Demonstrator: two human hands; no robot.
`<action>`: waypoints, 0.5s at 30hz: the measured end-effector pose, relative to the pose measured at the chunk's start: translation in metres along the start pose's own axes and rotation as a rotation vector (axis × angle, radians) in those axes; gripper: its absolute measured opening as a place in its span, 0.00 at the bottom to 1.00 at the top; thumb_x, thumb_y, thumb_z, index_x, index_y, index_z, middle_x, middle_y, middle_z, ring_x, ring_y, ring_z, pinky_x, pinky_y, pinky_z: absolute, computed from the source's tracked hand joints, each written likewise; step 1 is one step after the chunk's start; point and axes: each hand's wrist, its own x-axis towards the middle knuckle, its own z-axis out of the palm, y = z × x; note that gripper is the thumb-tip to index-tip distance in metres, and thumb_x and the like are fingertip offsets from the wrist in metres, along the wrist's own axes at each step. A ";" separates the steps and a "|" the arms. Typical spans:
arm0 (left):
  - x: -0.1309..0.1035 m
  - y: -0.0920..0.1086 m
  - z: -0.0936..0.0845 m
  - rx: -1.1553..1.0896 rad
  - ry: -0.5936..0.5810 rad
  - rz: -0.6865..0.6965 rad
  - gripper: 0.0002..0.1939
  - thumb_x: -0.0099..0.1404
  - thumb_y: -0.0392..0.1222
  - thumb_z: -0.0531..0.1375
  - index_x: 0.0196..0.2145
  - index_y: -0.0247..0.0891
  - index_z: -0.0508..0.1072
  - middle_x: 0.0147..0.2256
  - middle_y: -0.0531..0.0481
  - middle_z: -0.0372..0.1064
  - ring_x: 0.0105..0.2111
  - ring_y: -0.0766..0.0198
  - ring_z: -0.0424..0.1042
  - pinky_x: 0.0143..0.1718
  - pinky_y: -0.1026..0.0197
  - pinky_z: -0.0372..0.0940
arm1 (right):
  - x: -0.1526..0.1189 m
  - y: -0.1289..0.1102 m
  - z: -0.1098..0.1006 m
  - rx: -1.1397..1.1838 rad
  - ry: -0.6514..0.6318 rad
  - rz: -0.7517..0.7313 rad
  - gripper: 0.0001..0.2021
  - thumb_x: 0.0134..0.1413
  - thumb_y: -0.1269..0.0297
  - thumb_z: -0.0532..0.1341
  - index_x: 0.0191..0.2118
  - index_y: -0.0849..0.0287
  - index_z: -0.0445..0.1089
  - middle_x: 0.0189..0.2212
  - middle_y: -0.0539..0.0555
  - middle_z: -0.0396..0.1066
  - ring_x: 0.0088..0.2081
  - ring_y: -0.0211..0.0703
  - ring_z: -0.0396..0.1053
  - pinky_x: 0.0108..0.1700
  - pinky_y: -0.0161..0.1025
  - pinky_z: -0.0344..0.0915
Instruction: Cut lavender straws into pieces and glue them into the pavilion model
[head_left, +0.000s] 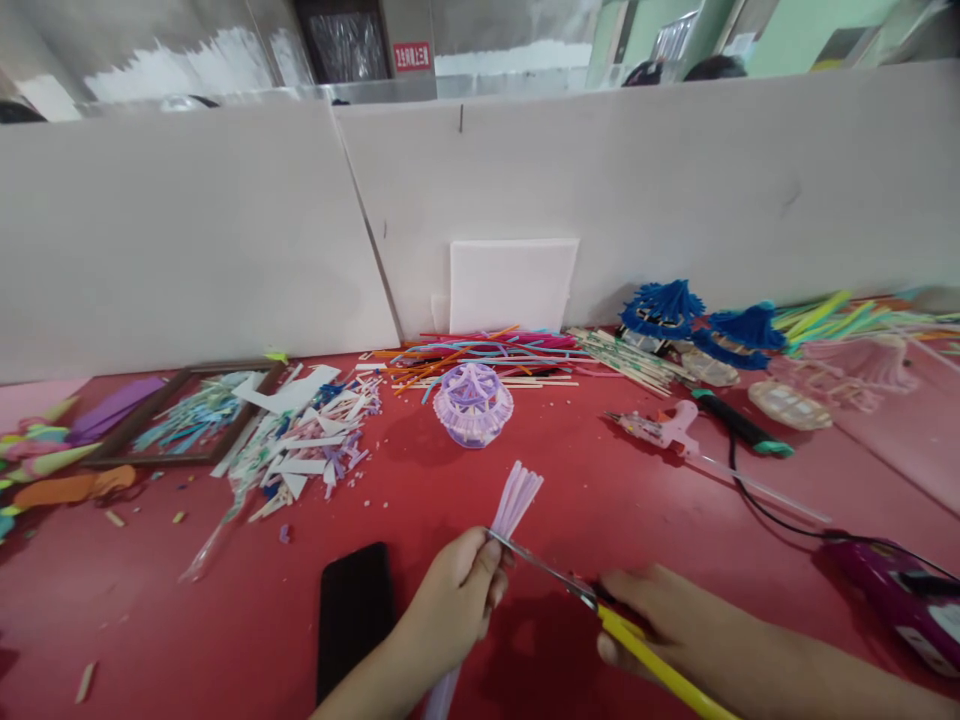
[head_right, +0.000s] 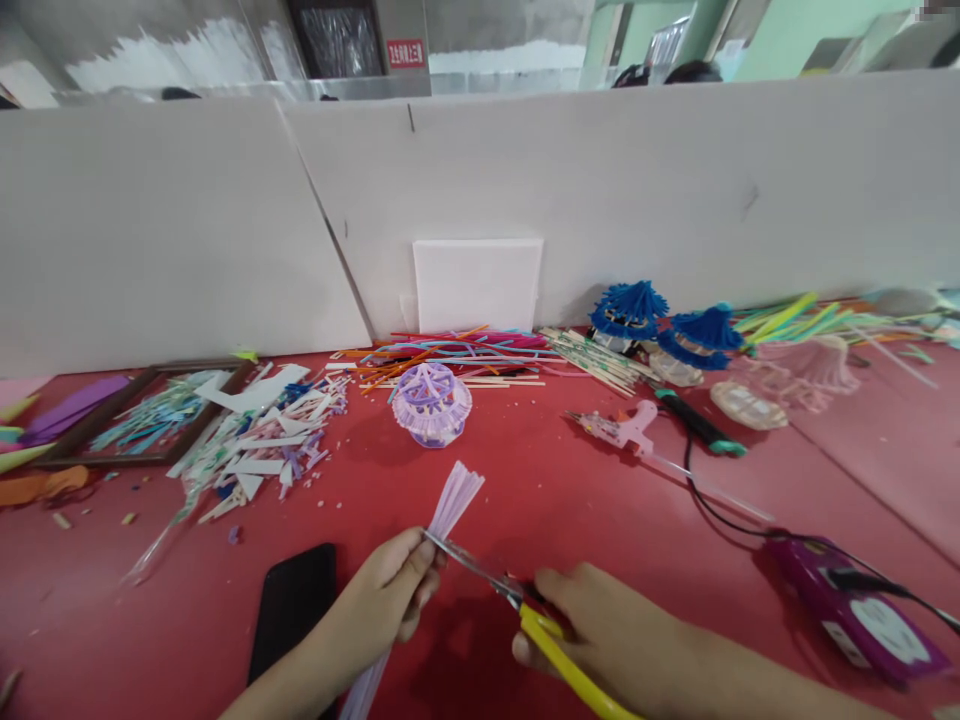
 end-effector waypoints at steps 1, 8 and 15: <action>0.001 0.000 0.000 -0.015 0.000 -0.013 0.20 0.63 0.60 0.49 0.30 0.39 0.61 0.19 0.62 0.54 0.12 0.75 0.44 0.15 0.65 0.41 | 0.000 -0.001 -0.001 -0.006 -0.004 -0.008 0.16 0.56 0.52 0.58 0.37 0.61 0.72 0.35 0.57 0.74 0.32 0.44 0.68 0.33 0.37 0.58; 0.006 0.000 0.001 -0.086 -0.018 -0.033 0.25 0.56 0.67 0.53 0.31 0.39 0.61 0.18 0.63 0.55 0.12 0.77 0.44 0.15 0.66 0.39 | 0.002 0.003 -0.002 0.006 -0.041 -0.074 0.18 0.58 0.50 0.55 0.36 0.62 0.70 0.33 0.58 0.75 0.30 0.43 0.67 0.31 0.36 0.57; 0.007 -0.004 0.002 -0.202 0.004 -0.094 0.26 0.53 0.66 0.56 0.31 0.38 0.61 0.19 0.60 0.56 0.15 0.76 0.43 0.17 0.67 0.38 | 0.009 0.014 0.004 -0.040 -0.069 -0.156 0.27 0.61 0.42 0.48 0.31 0.63 0.70 0.26 0.54 0.71 0.27 0.37 0.61 0.28 0.34 0.53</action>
